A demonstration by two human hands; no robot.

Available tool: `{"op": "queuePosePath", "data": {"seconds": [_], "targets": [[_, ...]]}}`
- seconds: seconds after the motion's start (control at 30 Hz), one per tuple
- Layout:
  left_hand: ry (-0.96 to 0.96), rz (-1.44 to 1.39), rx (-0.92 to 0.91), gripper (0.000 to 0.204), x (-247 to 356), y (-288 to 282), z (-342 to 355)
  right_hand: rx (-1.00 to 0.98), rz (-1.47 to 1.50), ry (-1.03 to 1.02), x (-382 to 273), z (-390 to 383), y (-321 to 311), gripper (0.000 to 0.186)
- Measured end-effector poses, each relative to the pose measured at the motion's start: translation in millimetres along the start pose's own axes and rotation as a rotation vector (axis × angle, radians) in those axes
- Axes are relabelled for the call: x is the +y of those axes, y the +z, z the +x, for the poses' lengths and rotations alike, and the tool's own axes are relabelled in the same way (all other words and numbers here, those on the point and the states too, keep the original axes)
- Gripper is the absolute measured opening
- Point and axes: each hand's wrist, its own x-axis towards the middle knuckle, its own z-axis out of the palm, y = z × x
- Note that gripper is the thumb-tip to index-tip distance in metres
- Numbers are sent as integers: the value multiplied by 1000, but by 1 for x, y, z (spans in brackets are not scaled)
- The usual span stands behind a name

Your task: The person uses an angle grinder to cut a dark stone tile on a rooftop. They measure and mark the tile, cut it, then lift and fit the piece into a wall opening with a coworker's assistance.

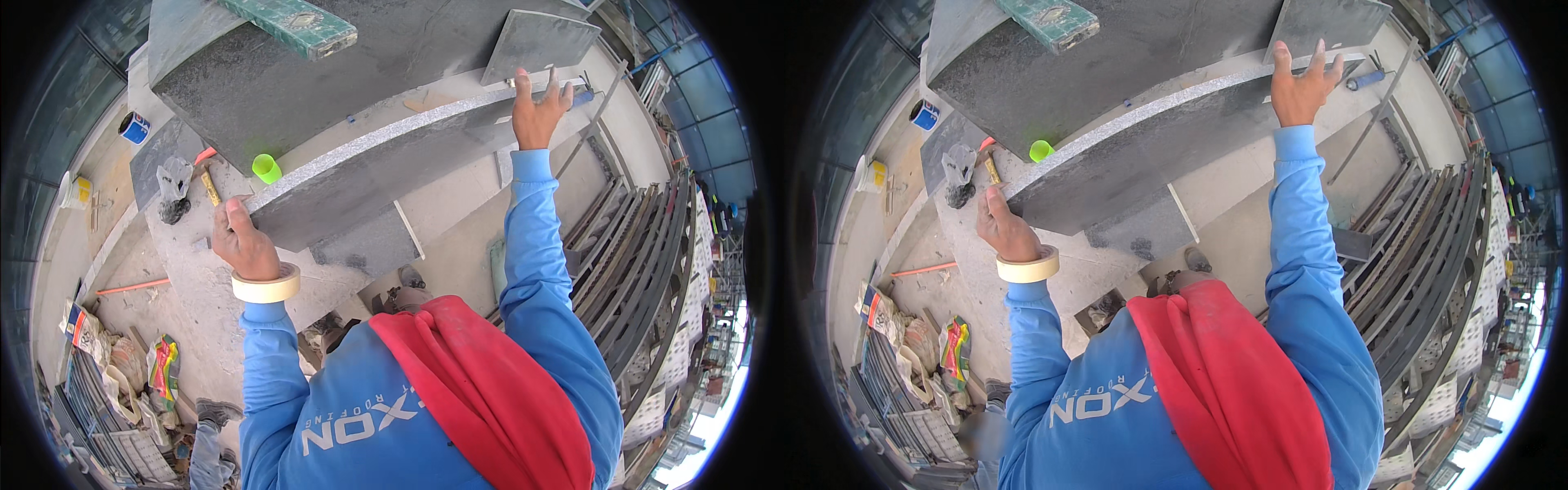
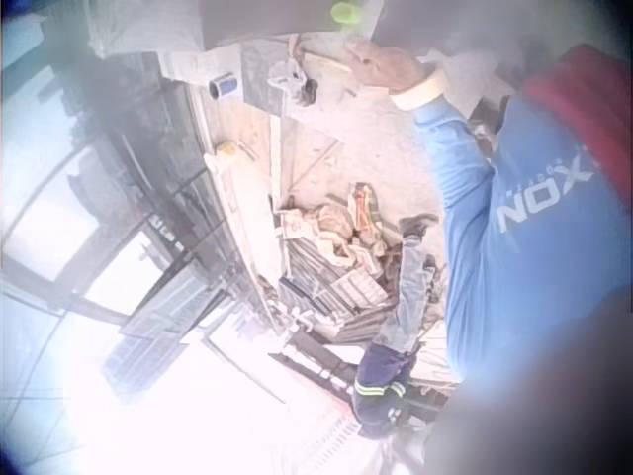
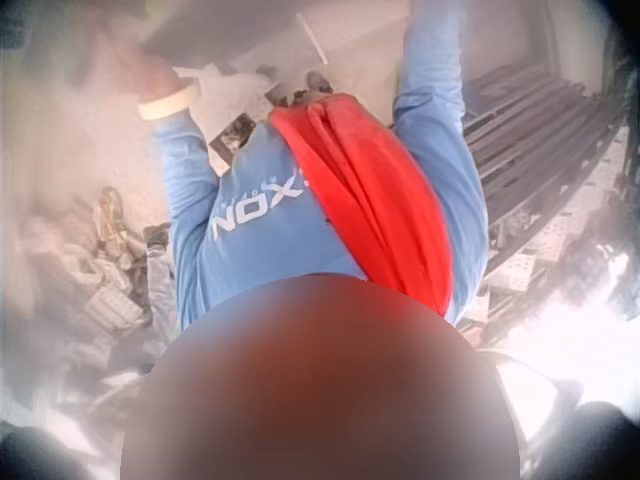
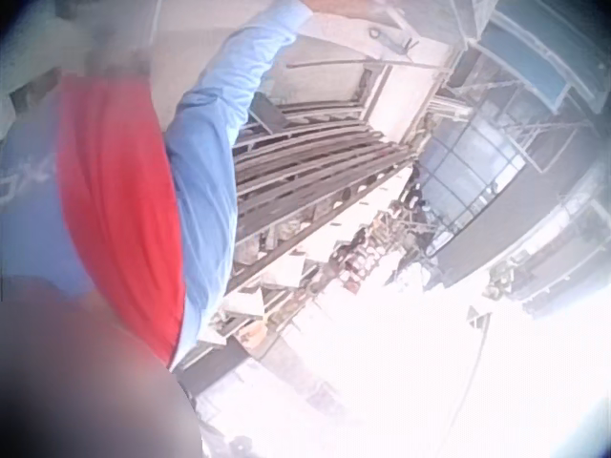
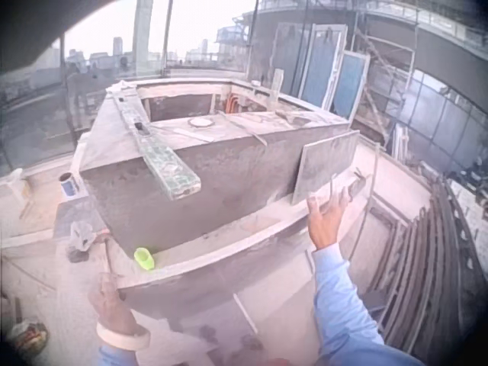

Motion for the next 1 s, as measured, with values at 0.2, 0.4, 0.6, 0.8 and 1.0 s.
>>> {"op": "queuePosePath", "data": {"seconds": [0.2, 0.4, 0.6, 0.8, 1.0], "targets": [[38, -168, -260, 31, 4, -27, -15, 3, 475, 729, -35, -26, 17, 75], [234, -379, -479, 29, -9, -49, -45, -160, 1005, 1058, -4, -37, -38, 25], [366, -427, -671, 44, -18, -61, -71, -139, 548, 1056, 6, -56, -71, 28], [347, -389, -726, 47, -20, -66, -75, -63, 543, 1096, 38, -56, -72, 28], [199, -262, -633, 60, -9, -71, -74, 63, 582, 982, 15, -48, -45, 30]]}}
